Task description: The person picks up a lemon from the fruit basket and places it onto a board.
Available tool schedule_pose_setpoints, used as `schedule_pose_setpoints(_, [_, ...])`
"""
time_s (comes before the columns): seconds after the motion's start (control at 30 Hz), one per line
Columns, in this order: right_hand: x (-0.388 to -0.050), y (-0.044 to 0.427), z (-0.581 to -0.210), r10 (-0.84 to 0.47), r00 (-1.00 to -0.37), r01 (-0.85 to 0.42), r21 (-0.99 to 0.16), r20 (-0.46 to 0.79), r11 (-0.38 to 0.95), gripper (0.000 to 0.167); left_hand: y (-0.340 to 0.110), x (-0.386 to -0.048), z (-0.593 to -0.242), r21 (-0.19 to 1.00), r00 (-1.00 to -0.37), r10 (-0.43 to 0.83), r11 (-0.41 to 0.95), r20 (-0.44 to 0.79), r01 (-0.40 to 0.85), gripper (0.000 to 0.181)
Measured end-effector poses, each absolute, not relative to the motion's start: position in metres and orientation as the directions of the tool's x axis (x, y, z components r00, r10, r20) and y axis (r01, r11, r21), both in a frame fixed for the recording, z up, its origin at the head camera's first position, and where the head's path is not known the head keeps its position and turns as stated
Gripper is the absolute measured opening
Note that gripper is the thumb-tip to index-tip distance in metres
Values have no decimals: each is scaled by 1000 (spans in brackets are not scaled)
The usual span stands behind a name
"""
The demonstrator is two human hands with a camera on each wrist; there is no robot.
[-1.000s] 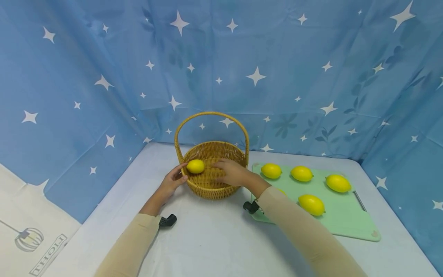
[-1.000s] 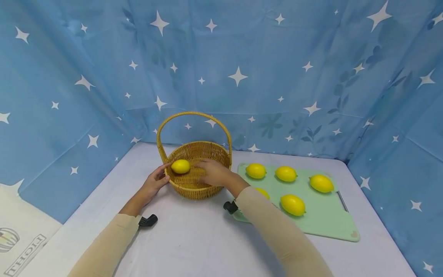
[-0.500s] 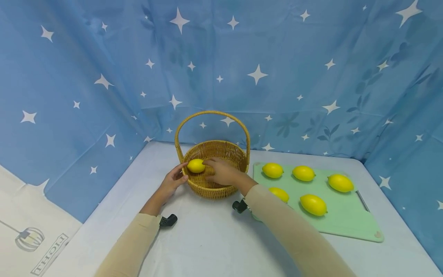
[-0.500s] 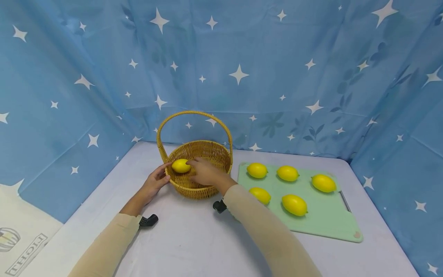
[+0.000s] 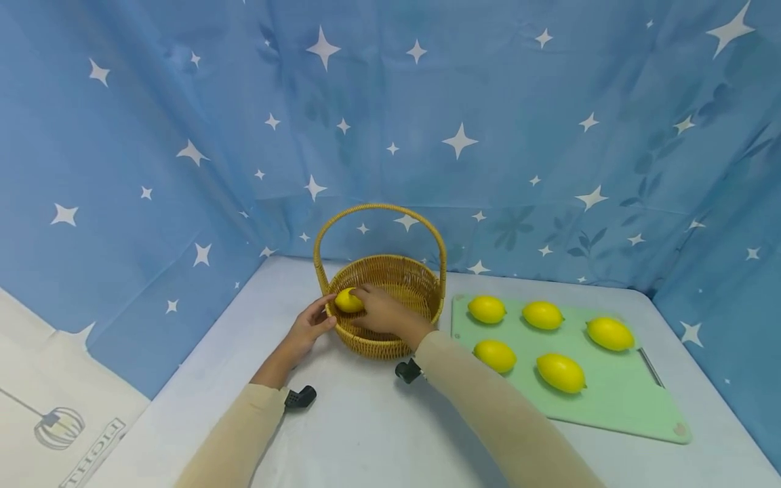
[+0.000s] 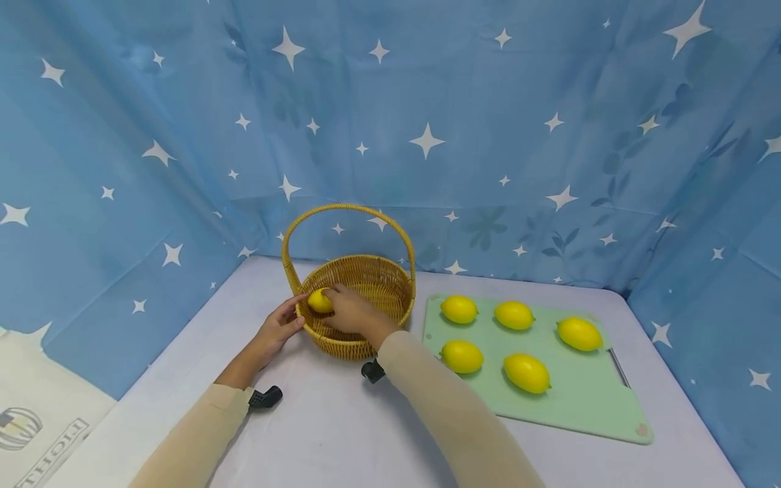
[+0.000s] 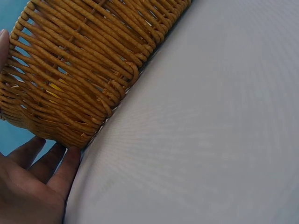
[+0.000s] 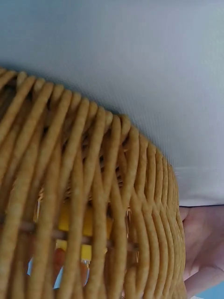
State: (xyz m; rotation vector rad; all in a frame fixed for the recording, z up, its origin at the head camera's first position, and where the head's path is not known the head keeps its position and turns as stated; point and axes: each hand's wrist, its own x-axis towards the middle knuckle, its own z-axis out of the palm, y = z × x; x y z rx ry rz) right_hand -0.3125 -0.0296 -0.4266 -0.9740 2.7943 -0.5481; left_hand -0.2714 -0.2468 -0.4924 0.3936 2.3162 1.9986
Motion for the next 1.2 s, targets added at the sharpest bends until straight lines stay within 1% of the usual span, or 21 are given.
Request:
schedule_pose_setpoints(0.13, [-314,-33,-427,-634,-773,-593,-364,9,718,71,-246,-269,-493,978,-966,221,126,135,166,55])
schedule_pose_setpoints(0.4, [-319,-42,-425,-656,-755,-617,-312,-27,723,67,-246,-269,-495,975,-966,213,134,147,178,55])
schedule_pose_setpoints(0.53, [-319,-44,-423,-639,-768,-605,-277,-47,747,67,-245,-269,-495,973,-961,228,134,156,190,55])
schedule_pose_setpoints(0.7, [-317,-44,-421,-605,-794,-569,-279,-59,774,65,-245,-269,-493,971,-959,227,130,170,203,54])
schedule_pose_setpoints(0.97, [-319,-43,-423,-622,-779,-602,-181,-78,777,66,-244,-268,-493,969,-960,222,139,170,204,56])
schedule_pose_setpoints(1.2, [-321,-43,-423,-630,-774,-613,-179,-63,770,63,-245,-269,-492,974,-960,230,122,158,190,56])
